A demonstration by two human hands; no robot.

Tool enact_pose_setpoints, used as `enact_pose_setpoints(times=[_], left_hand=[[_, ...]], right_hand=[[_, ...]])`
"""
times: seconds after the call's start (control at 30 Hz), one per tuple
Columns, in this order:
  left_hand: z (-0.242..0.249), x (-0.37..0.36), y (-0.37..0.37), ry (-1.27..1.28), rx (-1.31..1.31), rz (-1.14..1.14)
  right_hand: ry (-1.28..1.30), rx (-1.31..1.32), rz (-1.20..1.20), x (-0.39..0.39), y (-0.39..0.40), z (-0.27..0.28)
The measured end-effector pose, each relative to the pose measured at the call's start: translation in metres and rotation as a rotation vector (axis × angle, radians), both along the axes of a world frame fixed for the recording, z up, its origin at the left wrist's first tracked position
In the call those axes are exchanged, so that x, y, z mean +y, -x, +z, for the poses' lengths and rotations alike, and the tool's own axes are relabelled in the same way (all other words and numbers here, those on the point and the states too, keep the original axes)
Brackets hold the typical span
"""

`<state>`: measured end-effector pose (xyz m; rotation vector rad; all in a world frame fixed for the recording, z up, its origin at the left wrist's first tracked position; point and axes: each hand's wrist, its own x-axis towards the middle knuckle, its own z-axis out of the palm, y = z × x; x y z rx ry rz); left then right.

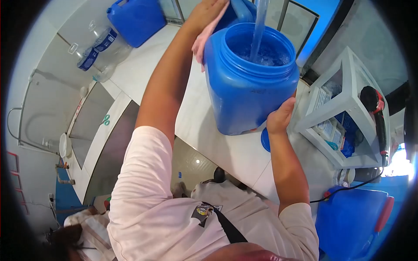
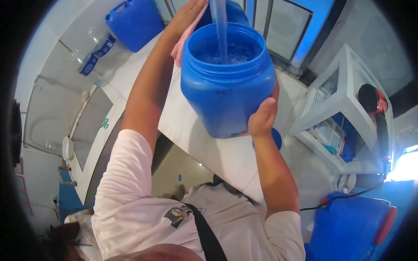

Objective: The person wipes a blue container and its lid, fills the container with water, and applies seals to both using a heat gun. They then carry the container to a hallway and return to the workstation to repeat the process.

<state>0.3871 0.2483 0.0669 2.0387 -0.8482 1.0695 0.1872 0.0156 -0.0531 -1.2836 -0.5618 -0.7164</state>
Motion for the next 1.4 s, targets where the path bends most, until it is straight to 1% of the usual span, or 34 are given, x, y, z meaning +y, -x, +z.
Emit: enact_pose_setpoints(times=[0.07, 0.1, 0.13, 0.17, 0.3, 0.43, 0.53, 0.6, 0.67, 0.73, 0.87, 0.9, 0.93, 0.97, 1.0, 1.03, 1.1, 1.13, 1.2, 1.23, 1.27, 1.3, 1.33, 1.37, 1.4], left_hand=[[0.018, 0.001, 0.007, 0.414, 0.802, -0.362], [0.013, 0.011, -0.011, 0.267, 0.750, -0.381], [0.005, 0.011, -0.021, 0.330, 0.665, -0.409], [0.003, 0.014, -0.025, 0.351, 0.645, -0.432], [-0.020, 0.015, -0.022, 0.431, 0.619, -0.484], [-0.034, 0.008, -0.008, 0.494, 0.599, -0.545], [-0.049, 0.000, 0.018, 0.525, 0.614, -0.553], [-0.067, -0.004, 0.041, 0.544, 0.633, -0.539], [-0.085, -0.010, 0.071, 0.569, 0.668, -0.509], [-0.106, -0.015, 0.103, 0.609, 0.722, -0.478], [-0.139, -0.021, 0.174, 0.772, 0.908, -0.373], [-0.143, -0.023, 0.196, 0.881, 1.005, -0.318], [-0.144, -0.028, 0.209, 0.877, 1.007, -0.300], [-0.142, -0.036, 0.221, 1.092, 0.930, -0.415], [-0.141, -0.041, 0.233, 1.306, 0.836, -0.522], [-0.140, -0.044, 0.244, 1.312, 0.832, -0.491], [-0.132, -0.050, 0.267, 1.145, 0.487, -0.158], [-0.125, -0.053, 0.279, 1.143, 0.482, -0.129], [-0.099, -0.070, 0.309, 1.344, 0.442, -0.314], [-0.083, -0.093, 0.319, 1.422, 0.365, -0.463], [-0.087, -0.104, 0.325, 1.415, 0.364, -0.448], [-0.089, -0.113, 0.328, 1.336, 0.428, -0.702], [-0.091, -0.121, 0.332, 1.240, 0.491, -0.954], [-0.093, -0.130, 0.342, 1.232, 0.492, -0.948], [-0.094, -0.140, 0.356, 1.142, 0.760, -0.693]], right_hand=[[0.009, -0.006, -0.005, 0.002, -0.001, -0.002], [0.014, -0.006, -0.012, 0.001, -0.001, -0.003], [0.015, -0.009, -0.015, 0.001, -0.001, -0.003], [0.018, -0.011, -0.020, 0.001, -0.001, -0.003], [0.021, -0.017, -0.029, 0.002, 0.000, -0.002], [0.045, -0.004, -0.066, 0.002, 0.000, -0.001], [0.082, 0.078, -0.120, 0.007, 0.007, -0.007], [0.074, 0.079, -0.107, 0.004, 0.004, -0.008], [0.082, 0.010, -0.003, -0.001, 0.000, -0.008], [0.093, 0.026, -0.024, -0.005, 0.013, 0.003], [0.230, 0.197, -0.015, -0.018, 0.024, 0.000], [0.263, 0.248, -0.009, -0.020, 0.030, -0.002], [0.253, 0.253, 0.003, -0.023, 0.038, -0.005], [0.349, 0.295, -0.059, -0.025, 0.051, -0.007], [0.396, 0.322, -0.073, -0.027, 0.063, -0.014], [0.444, 0.347, -0.087, -0.028, 0.075, -0.021], [0.451, 0.285, -0.132, -0.031, 0.096, -0.044], [0.447, 0.289, -0.105, -0.028, 0.106, -0.056], [0.023, 0.729, 0.428, -0.022, 0.127, -0.078], [0.017, 0.734, 0.447, -0.018, 0.140, -0.081], [-0.277, 0.941, 0.735, -0.010, 0.153, -0.081], [-0.583, 1.126, 1.018, -0.003, 0.159, -0.078], [-0.587, 1.123, 1.026, 0.000, 0.161, -0.072], [-0.764, 0.974, 1.135, 0.001, 0.163, -0.058], [-0.937, 0.817, 1.236, -0.002, 0.165, -0.047]])
